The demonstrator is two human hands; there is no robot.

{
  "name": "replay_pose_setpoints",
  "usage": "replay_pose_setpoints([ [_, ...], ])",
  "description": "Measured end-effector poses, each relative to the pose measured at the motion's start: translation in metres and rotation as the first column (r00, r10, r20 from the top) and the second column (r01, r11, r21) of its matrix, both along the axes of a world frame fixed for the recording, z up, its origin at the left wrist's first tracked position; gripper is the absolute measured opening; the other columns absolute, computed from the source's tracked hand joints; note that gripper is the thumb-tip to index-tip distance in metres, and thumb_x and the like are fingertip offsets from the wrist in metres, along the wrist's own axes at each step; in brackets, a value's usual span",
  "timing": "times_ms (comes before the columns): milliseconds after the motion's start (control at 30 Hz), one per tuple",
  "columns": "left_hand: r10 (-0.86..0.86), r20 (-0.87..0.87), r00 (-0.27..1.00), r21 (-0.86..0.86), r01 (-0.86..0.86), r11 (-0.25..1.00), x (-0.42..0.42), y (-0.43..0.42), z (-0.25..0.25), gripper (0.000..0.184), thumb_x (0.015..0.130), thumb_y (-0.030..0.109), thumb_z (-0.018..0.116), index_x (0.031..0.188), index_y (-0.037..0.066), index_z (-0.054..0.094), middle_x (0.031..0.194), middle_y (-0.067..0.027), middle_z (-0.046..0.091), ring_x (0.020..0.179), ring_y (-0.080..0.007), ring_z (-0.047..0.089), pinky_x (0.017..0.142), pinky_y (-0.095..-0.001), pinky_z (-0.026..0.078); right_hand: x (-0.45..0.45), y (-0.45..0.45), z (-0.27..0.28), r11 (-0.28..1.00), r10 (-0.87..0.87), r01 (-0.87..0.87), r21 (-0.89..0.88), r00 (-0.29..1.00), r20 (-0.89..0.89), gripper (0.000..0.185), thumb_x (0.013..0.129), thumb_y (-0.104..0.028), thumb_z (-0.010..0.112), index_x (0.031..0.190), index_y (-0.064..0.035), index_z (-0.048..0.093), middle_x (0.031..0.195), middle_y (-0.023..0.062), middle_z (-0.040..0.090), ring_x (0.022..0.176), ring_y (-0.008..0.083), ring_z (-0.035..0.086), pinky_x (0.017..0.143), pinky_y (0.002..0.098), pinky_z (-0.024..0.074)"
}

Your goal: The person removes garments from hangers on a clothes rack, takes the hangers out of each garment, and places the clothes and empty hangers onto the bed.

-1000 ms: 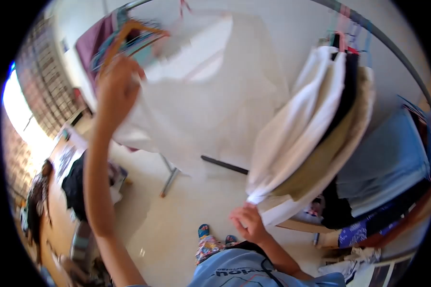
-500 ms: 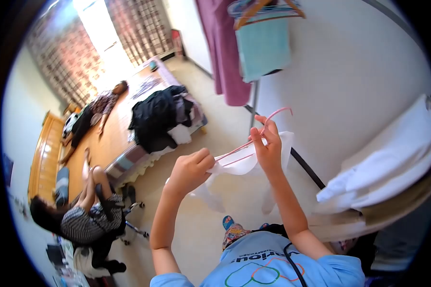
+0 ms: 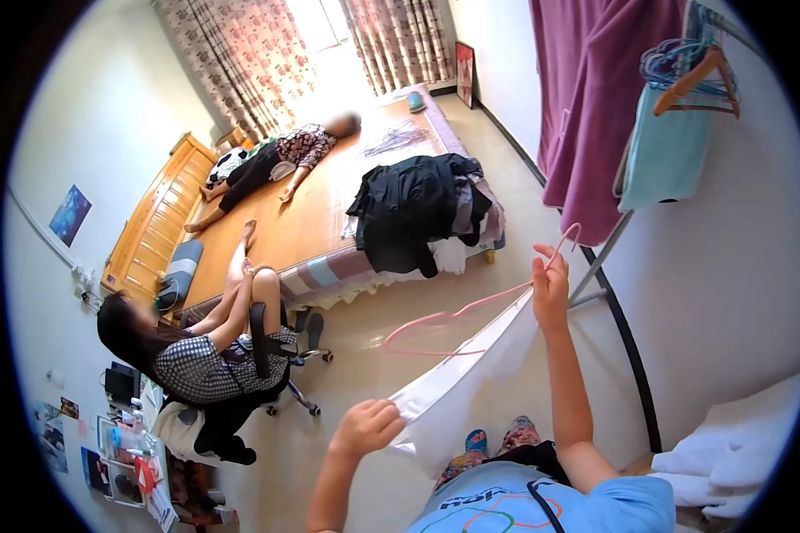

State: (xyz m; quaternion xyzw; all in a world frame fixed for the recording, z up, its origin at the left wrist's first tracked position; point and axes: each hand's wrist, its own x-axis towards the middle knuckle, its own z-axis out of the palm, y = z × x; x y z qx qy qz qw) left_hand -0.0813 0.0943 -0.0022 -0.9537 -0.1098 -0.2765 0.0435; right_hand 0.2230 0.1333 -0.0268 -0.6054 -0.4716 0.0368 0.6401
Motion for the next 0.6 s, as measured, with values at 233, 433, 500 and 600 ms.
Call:
replay_pose_setpoints([
  [233, 0.2, 0.147, 0.969, -0.22, -0.165, 0.961, 0.071, 0.054, -0.073, 0.014, 0.054, 0.004, 0.054, 0.058, 0.007, 0.04, 0.057, -0.0041, 0.041, 0.049, -0.0171, 0.045, 0.042, -0.0261, 0.038, 0.013, 0.09, -0.068, 0.938, 0.302, -0.319, -0.134, 0.944, -0.129, 0.034, 0.081, -0.033, 0.039, 0.086, -0.0002, 0.047, 0.071, 0.008, 0.046, 0.068, 0.0163, 0.042, 0.064, 0.0269, 0.0352],
  [433, 0.633, 0.255, 0.731, -0.426, -0.503, 0.752, 0.147, 0.133, -0.107, 0.019, 0.054, -0.001, 0.055, 0.062, 0.007, 0.039, 0.059, -0.0085, 0.041, 0.05, -0.0267, 0.045, 0.042, -0.034, 0.037, 0.038, 0.168, -0.056, 0.743, 0.587, -0.669, 0.004, 0.649, -0.484, 0.043, 0.081, -0.041, 0.033, 0.092, -0.0033, 0.05, 0.079, 0.0046, 0.047, 0.073, 0.0101, 0.039, 0.069, 0.0232, 0.0324],
  [500, 0.745, 0.386, 0.545, -0.503, -0.552, 0.664, 0.157, 0.171, -0.1, 0.02, 0.056, -0.007, 0.051, 0.065, 0.006, 0.038, 0.063, -0.0111, 0.039, 0.057, -0.0272, 0.044, 0.048, -0.0332, 0.036, 0.079, 0.204, -0.052, 0.769, 0.545, -0.637, 0.06, 0.603, -0.582, 0.041, 0.082, -0.043, 0.03, 0.082, -0.0069, 0.05, 0.097, 0.0076, 0.051, 0.066, 0.0059, 0.04, 0.066, 0.0209, 0.0331],
  [600, 0.649, 0.654, 0.388, -0.392, -0.559, 0.731, 0.144, 0.24, -0.058, 0.019, 0.06, -0.008, 0.045, 0.061, 0.007, 0.034, 0.061, -0.0065, 0.037, 0.058, -0.0189, 0.038, 0.054, -0.0267, 0.032, 0.153, 0.257, -0.048, 0.812, 0.526, -0.568, 0.135, 0.613, -0.589, 0.036, 0.081, -0.039, 0.035, 0.076, -0.006, 0.048, 0.099, 0.0104, 0.049, 0.072, 0.0077, 0.044, 0.066, 0.0212, 0.0354],
])
